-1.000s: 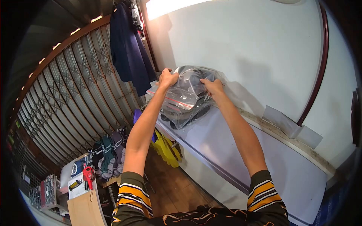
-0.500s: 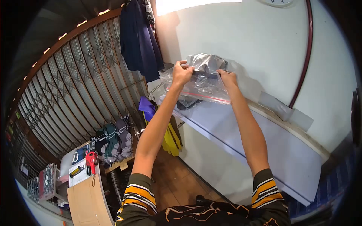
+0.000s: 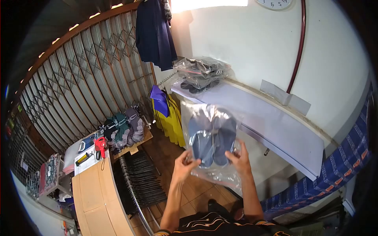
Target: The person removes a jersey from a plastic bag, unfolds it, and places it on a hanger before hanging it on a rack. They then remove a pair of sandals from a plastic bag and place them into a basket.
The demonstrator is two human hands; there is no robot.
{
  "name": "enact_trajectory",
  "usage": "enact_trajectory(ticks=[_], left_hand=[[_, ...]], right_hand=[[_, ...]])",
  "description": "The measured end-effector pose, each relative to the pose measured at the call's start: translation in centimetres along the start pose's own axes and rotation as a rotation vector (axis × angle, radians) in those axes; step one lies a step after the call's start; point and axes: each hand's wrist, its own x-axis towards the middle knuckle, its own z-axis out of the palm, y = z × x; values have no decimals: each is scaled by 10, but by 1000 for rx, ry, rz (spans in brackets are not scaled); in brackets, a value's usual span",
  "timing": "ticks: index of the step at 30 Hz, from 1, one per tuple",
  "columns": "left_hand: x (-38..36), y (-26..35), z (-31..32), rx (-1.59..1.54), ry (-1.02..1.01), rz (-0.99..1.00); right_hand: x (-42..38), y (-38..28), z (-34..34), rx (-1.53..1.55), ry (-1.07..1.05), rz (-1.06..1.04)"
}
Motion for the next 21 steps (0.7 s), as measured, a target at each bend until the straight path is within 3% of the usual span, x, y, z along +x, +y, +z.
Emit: enact_trajectory(ticks=[5, 15, 19, 21], left_hand=[[-97, -37, -1, 15, 14, -64], [-261, -33, 20, 419, 39, -99], [-343, -36, 32, 428, 92, -49], [-385, -35, 32, 341, 105, -141]], right_hand=[[-82, 19, -38, -72, -136, 116], [-225, 12, -89, 85, -278, 208], [-290, 33, -112, 172, -335, 291], [-318, 36, -115, 174, -373, 338]])
